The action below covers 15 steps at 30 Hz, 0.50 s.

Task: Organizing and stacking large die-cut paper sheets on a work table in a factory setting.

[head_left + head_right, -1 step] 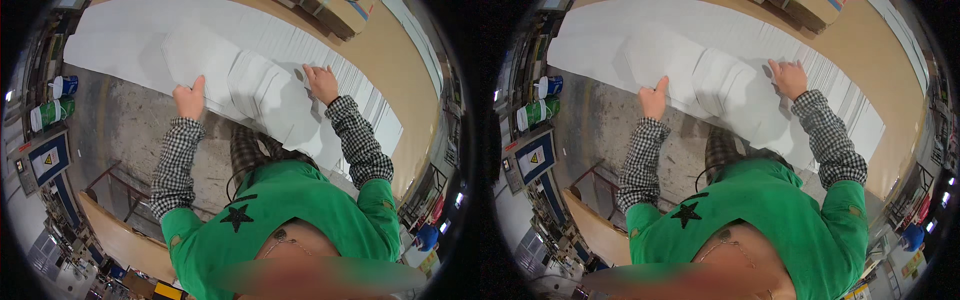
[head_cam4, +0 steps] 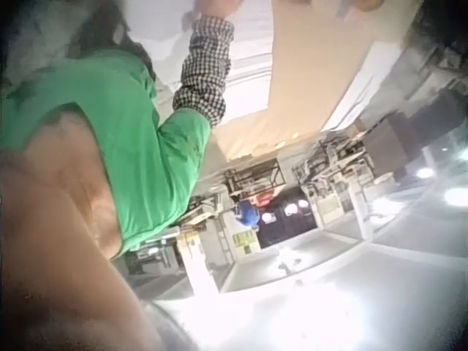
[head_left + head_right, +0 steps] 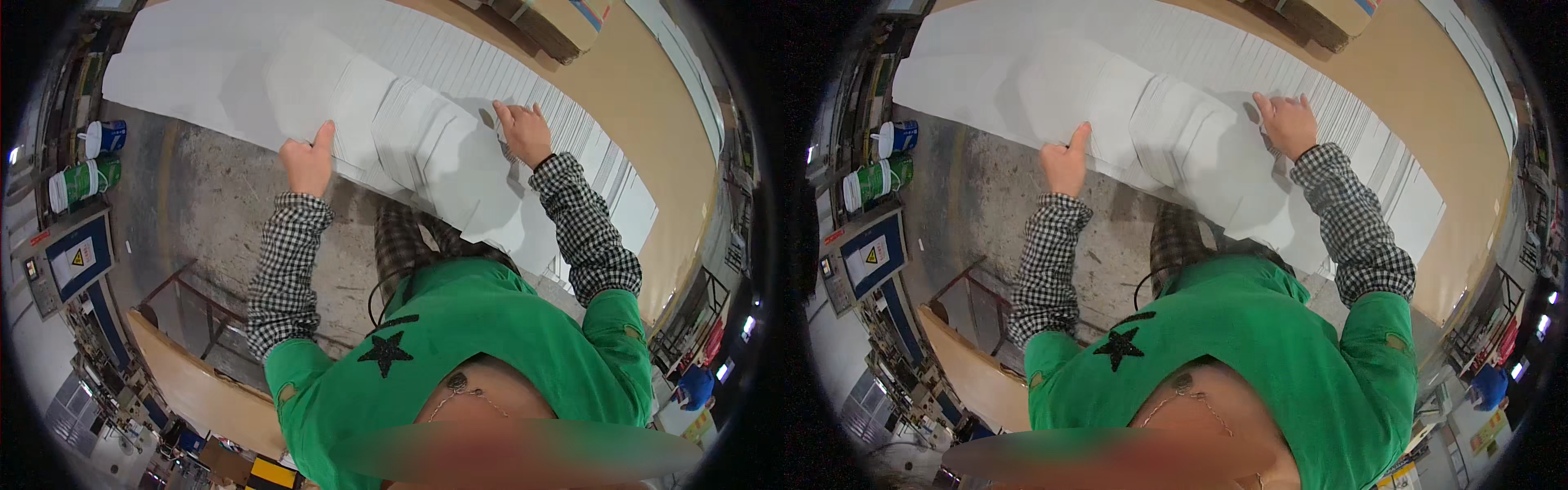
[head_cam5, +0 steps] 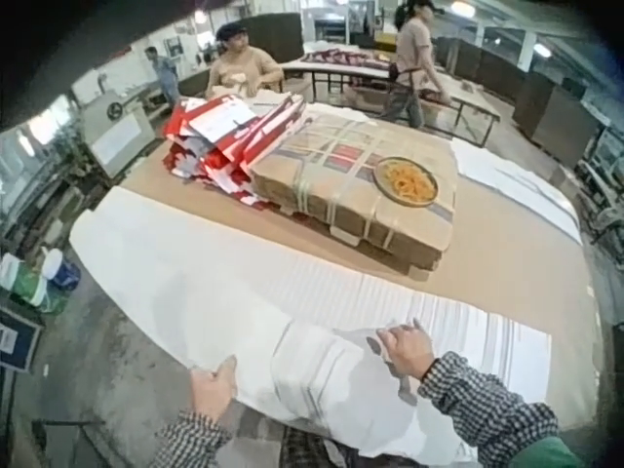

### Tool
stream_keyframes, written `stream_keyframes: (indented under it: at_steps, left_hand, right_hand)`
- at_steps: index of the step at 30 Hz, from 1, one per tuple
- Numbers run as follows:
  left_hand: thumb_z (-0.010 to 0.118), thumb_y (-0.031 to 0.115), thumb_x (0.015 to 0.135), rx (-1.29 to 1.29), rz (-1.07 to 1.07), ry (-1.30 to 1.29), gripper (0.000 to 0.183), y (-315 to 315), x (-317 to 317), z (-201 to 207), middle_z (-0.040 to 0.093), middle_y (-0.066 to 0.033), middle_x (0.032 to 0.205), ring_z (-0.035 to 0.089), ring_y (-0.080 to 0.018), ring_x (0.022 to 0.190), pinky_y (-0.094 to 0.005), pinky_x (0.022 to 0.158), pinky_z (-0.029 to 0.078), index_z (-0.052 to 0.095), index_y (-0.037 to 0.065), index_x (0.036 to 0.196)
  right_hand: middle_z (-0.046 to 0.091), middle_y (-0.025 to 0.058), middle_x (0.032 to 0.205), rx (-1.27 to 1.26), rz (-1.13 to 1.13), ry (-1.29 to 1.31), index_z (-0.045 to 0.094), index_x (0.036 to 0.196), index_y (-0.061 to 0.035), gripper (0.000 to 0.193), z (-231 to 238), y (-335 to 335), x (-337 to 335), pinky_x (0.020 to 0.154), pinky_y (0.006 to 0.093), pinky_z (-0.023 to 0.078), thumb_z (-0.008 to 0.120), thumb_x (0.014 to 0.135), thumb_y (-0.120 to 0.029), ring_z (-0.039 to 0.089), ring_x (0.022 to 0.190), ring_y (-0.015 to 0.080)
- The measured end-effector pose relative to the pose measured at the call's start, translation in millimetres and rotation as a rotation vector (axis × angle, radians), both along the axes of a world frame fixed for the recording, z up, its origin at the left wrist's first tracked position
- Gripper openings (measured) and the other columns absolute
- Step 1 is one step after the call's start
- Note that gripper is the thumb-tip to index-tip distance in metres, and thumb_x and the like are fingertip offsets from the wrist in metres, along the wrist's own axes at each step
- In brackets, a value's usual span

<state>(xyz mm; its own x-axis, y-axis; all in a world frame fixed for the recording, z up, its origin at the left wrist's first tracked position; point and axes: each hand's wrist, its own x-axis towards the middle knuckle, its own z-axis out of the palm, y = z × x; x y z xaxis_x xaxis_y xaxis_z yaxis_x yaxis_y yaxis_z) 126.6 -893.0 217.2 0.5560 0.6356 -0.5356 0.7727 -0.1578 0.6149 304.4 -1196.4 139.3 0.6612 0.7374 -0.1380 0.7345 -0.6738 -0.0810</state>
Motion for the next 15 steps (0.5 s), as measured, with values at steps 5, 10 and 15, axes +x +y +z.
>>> stream_keyframes:
  at_steps: [5,10,15]
  left_hand:
    - [0.055,0.017,0.086,-1.232,0.519,-1.383,0.058,9.3,-67.6,-73.0,0.035,-0.0147,0.135,0.033,-0.0278,0.125,-0.0451,0.104,0.026,0.027,0.002,0.135]
    - [0.058,0.018,0.084,-0.924,0.548,-1.019,0.056,-17.3,-53.8,-87.4,0.039,-0.0142,0.133,0.037,-0.0267,0.123,-0.0404,0.103,0.029,0.034,0.0,0.132]
    - [0.062,0.01,0.08,-0.123,0.175,-0.605,0.044,-36.1,-43.7,-57.5,0.052,-0.011,0.116,0.051,-0.0212,0.105,-0.0281,0.087,0.041,0.048,-0.003,0.12]
  right_hand:
    - [0.063,0.0104,0.091,0.116,-0.125,0.066,0.056,0.107,-0.0099,0.034,-7.5,8.3,2.8,0.098,0.0497,0.032,0.033,0.094,-0.031,0.058,0.089,0.0295]
    - [0.063,0.0116,0.09,0.071,-0.085,0.084,0.058,0.105,-0.0094,0.036,-2.9,16.6,-0.9,0.1,0.0491,0.03,0.032,0.094,-0.032,0.057,0.093,0.0296]
    - [0.063,0.0199,0.077,0.194,-0.152,0.103,0.063,0.078,0.0011,0.059,-12.2,20.9,-2.5,0.1,0.0492,0.028,0.028,0.093,-0.043,0.058,0.083,0.0342]
